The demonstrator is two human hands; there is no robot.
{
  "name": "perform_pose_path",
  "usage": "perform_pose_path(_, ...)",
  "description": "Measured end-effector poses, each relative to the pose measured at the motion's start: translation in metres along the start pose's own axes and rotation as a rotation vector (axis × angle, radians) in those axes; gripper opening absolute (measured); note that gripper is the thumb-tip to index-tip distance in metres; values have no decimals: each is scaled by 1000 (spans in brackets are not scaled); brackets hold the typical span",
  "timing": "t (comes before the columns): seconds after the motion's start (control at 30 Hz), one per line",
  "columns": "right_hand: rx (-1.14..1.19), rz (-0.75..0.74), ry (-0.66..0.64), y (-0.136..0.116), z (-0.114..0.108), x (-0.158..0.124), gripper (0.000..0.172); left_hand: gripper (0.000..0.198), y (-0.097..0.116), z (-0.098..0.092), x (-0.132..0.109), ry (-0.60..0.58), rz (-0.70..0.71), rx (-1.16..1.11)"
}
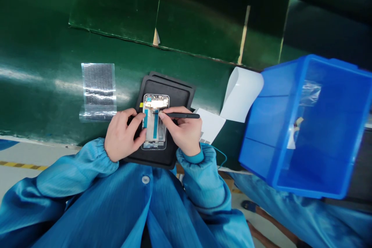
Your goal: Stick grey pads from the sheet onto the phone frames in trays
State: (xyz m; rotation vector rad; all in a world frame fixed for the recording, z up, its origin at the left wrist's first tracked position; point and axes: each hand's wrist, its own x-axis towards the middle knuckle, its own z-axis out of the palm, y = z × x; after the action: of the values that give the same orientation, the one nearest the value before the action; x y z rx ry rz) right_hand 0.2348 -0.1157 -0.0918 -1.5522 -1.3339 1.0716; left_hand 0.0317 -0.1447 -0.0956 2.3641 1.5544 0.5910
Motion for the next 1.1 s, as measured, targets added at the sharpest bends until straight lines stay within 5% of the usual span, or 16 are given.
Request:
perform_pose_path(0.73,-11,-11,-12,-3,0,-2,10,52,10,-14,10,-164,72,276)
perform_pose_path(1.1,43,58,84,-4,-6,-12,12,48,12,-15,17,-202,111,195)
